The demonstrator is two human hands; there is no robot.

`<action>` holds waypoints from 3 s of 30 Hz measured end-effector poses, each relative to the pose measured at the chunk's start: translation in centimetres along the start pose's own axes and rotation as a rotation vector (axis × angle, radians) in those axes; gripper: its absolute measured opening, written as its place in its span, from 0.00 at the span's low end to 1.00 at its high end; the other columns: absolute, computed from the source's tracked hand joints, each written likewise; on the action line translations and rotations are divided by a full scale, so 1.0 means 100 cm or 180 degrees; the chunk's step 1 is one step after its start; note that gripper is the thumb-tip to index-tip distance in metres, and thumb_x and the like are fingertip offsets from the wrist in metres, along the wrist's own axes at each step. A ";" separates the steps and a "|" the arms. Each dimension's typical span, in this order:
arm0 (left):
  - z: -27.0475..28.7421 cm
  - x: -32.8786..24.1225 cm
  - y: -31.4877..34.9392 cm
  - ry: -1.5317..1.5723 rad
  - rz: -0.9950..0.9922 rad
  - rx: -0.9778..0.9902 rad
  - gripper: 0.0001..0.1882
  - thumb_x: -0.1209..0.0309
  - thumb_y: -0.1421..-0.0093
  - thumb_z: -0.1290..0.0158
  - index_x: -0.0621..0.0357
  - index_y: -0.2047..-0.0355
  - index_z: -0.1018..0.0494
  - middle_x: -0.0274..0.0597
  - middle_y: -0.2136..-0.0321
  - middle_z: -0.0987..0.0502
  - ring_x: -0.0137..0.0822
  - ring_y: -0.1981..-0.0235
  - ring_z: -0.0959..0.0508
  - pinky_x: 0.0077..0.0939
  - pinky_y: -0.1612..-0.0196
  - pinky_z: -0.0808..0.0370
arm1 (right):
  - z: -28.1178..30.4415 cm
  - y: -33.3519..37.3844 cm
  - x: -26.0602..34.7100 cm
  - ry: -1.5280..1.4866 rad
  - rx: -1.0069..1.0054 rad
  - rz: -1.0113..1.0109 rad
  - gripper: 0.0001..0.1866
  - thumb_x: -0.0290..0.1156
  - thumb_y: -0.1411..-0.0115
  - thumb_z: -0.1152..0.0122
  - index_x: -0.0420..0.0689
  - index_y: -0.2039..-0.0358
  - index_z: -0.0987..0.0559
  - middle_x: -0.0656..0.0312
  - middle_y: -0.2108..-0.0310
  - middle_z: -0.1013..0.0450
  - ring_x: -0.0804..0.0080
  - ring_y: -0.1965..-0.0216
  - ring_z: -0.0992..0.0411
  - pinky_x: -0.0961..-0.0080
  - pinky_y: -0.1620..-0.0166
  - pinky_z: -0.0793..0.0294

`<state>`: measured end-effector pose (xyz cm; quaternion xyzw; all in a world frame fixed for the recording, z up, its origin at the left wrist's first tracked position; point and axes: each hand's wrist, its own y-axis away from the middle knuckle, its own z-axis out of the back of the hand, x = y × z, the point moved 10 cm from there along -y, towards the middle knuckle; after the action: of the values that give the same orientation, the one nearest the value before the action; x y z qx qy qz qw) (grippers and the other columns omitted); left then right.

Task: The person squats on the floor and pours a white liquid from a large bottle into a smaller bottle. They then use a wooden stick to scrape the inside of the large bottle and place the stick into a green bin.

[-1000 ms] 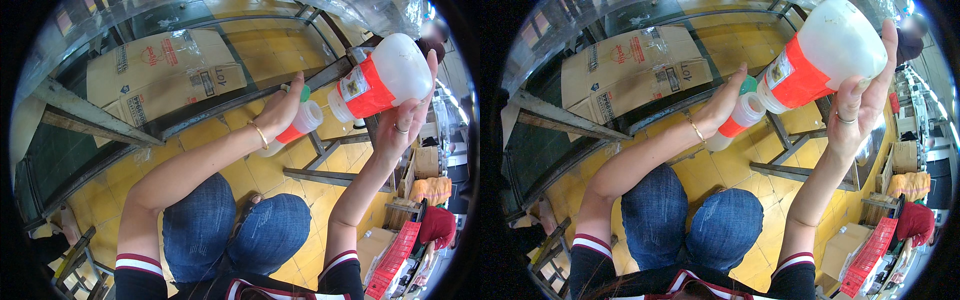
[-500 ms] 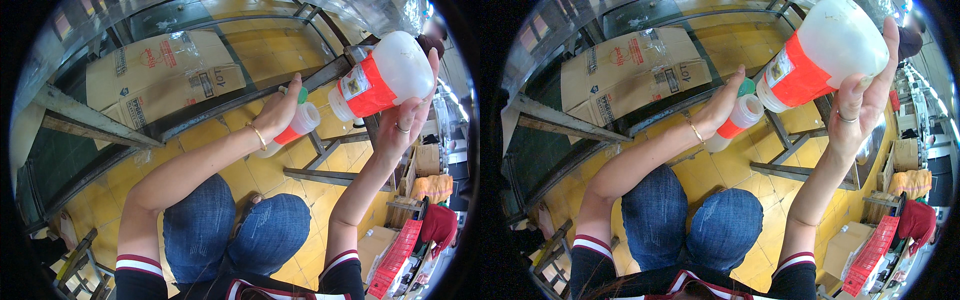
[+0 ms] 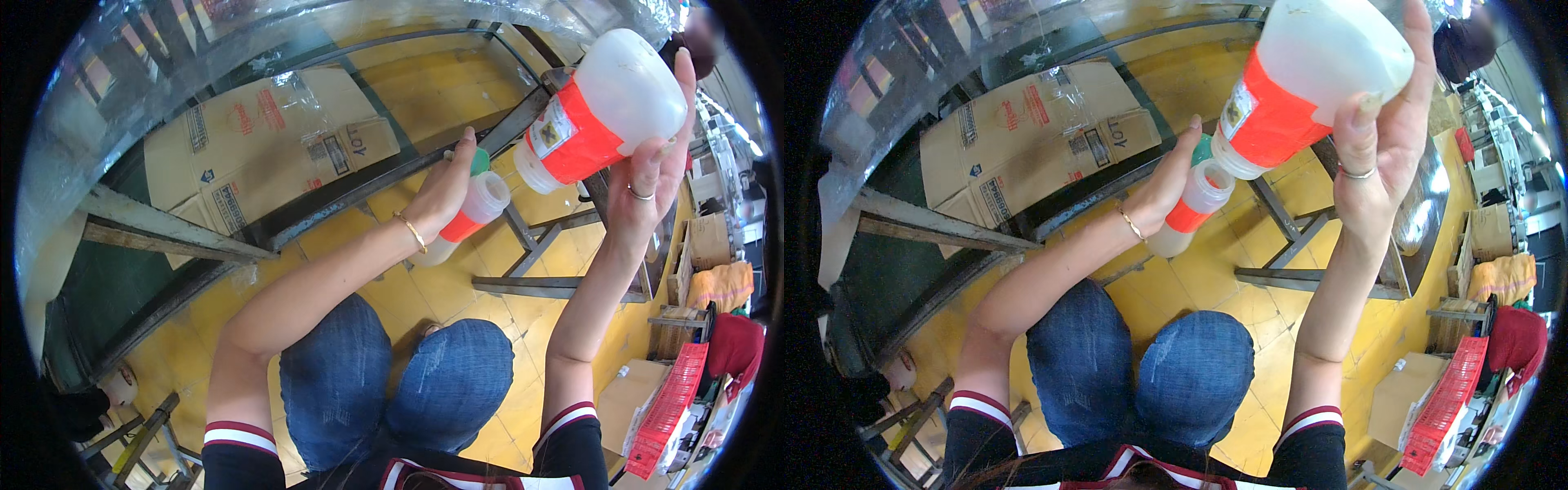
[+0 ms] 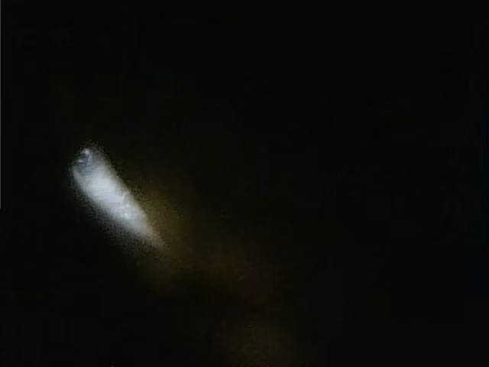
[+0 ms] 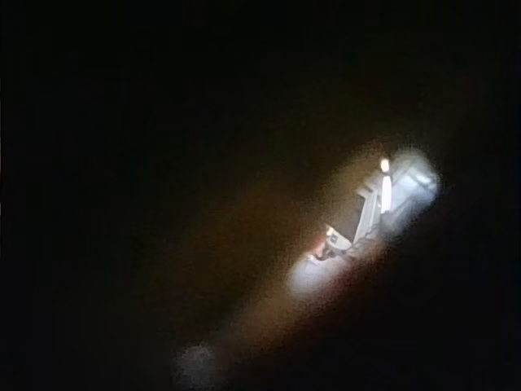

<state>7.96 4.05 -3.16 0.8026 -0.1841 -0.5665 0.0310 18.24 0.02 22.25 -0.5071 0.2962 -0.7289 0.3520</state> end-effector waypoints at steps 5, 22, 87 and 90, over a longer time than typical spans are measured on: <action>0.002 -0.001 0.005 0.0022 0.0035 0.0014 0.46 0.36 0.37 0.70 0.75 0.47 0.36 0.57 0.48 0.31 0.40 0.45 0.33 0.30 0.40 0.42 | -0.004 0.000 -0.003 -0.0119 0.0056 -0.0059 0.48 0.54 0.42 0.41 0.41 0.33 0.53 0.55 0.39 0.41 0.66 0.39 0.39 0.66 0.38 0.41; -0.001 -0.004 0.001 0.0118 -0.0122 0.0287 0.39 0.40 0.34 0.72 0.62 0.38 0.47 0.47 0.41 0.37 0.35 0.41 0.36 0.30 0.38 0.42 | -0.005 -0.001 -0.007 -0.0024 0.0057 0.0021 0.49 0.57 0.42 0.43 0.42 0.32 0.52 0.59 0.44 0.35 0.72 0.43 0.35 0.70 0.41 0.35; -0.007 -0.005 0.005 0.0168 0.0002 0.0364 0.42 0.38 0.35 0.75 0.67 0.43 0.38 0.53 0.45 0.31 0.39 0.42 0.33 0.34 0.38 0.40 | -0.019 0.014 -0.023 0.0149 -0.0015 -0.0080 0.48 0.60 0.43 0.43 0.41 0.33 0.48 0.57 0.39 0.41 0.70 0.42 0.37 0.71 0.41 0.37; -0.005 0.010 0.001 0.0218 0.0262 0.0412 0.44 0.37 0.36 0.74 0.67 0.38 0.45 0.55 0.41 0.36 0.41 0.38 0.37 0.34 0.36 0.43 | -0.019 0.016 -0.025 0.0163 -0.0021 -0.0105 0.48 0.60 0.43 0.44 0.41 0.33 0.48 0.57 0.39 0.40 0.69 0.42 0.37 0.71 0.41 0.37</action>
<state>8.72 3.55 -3.84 0.8136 -0.2520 -0.5239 0.0086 17.40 1.22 19.05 -0.4942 0.2991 -0.7464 0.3305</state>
